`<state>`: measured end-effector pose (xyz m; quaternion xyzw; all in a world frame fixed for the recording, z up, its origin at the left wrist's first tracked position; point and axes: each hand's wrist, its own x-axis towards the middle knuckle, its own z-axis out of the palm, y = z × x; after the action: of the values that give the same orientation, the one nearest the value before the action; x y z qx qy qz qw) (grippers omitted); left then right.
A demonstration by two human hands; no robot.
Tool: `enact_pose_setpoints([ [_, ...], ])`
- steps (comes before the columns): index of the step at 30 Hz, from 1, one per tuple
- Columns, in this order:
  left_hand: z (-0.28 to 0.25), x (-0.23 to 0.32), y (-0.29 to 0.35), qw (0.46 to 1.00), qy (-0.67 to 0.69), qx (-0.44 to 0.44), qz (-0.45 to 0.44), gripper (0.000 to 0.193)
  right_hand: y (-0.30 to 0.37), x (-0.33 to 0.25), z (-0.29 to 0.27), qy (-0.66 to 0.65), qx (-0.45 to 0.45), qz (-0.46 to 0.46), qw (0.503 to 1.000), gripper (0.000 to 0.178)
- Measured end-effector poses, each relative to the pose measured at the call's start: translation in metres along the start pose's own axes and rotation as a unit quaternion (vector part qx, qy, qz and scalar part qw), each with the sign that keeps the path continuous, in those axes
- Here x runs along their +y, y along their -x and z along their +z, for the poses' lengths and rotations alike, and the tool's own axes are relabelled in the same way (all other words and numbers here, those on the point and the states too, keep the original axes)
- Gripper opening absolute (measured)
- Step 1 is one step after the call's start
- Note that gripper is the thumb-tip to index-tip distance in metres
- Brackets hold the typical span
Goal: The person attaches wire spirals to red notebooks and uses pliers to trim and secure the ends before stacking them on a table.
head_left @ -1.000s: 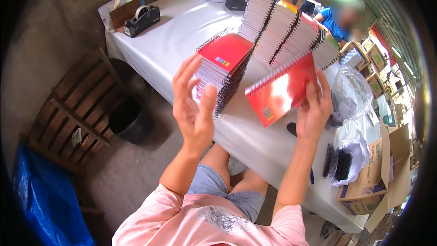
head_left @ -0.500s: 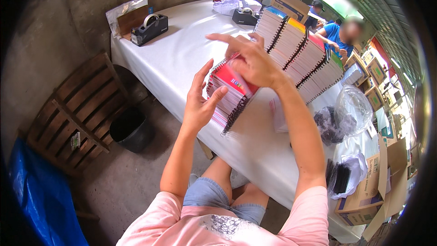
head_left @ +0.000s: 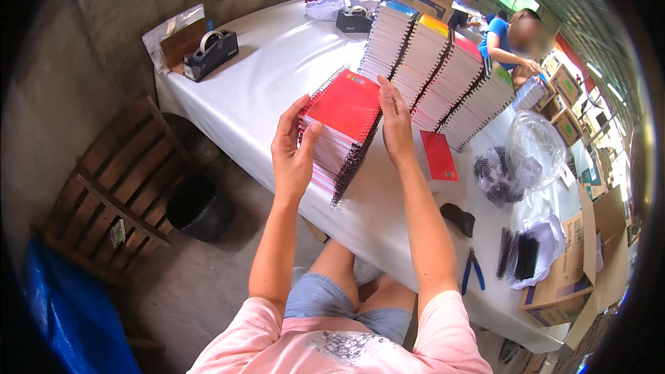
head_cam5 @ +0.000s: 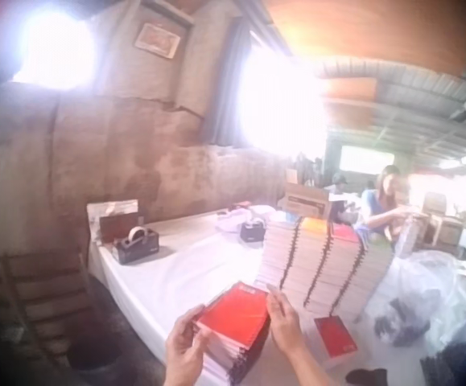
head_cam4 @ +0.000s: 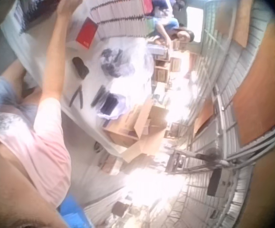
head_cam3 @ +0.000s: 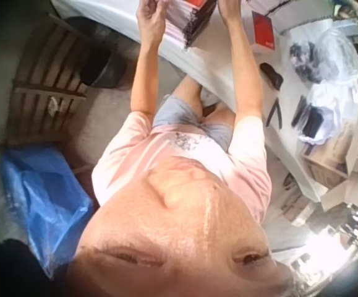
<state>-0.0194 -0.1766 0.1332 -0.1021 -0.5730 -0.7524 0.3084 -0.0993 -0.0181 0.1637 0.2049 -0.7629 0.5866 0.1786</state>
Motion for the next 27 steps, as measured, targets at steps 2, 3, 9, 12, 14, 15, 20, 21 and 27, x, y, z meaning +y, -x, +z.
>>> enact_pose_setpoints([
  [2, 0.002, -0.002, 0.001, 1.000, -0.005, 0.002, 0.004, 0.045, 0.003, -0.006, -0.002, 0.027, -0.003, 0.018, 0.999, 0.060],
  [3, 0.002, -0.003, 0.002, 1.000, -0.004, 0.012, 0.016, 0.045, 0.004, -0.004, -0.005, 0.023, 0.003, 0.021, 1.000, 0.060],
  [9, -0.013, 0.009, 0.005, 0.992, -0.032, 0.105, 0.055, 0.046, 0.021, 0.048, -0.126, 0.385, 0.121, 0.084, 0.911, 0.068],
  [12, -0.011, 0.028, 0.014, 0.971, -0.083, 0.202, 0.103, 0.042, 0.057, 0.092, -0.193, 0.413, 0.051, 0.244, 0.876, 0.058],
  [14, -0.006, 0.047, 0.025, 0.958, -0.083, 0.219, 0.164, 0.041, 0.066, 0.095, -0.187, 0.316, 0.036, 0.285, 0.904, 0.054],
  [15, 0.006, 0.053, 0.031, 0.955, -0.077, 0.212, 0.195, 0.044, 0.074, 0.097, -0.196, 0.216, 0.025, 0.326, 0.920, 0.049],
  [20, 0.036, 0.059, 0.061, 0.945, -0.052, 0.026, 0.321, 0.044, 0.072, 0.079, -0.195, 0.431, 0.118, 0.230, 0.865, 0.034],
  [21, 0.044, 0.055, 0.069, 0.945, -0.010, -0.074, 0.319, 0.043, 0.076, 0.076, -0.194, 0.435, 0.127, 0.236, 0.860, 0.034],
  [27, 0.122, 0.015, 0.102, 0.987, 0.036, -0.091, -0.130, 0.038, 0.129, 0.005, -0.150, -0.009, 0.149, 0.105, 0.983, 0.034],
])
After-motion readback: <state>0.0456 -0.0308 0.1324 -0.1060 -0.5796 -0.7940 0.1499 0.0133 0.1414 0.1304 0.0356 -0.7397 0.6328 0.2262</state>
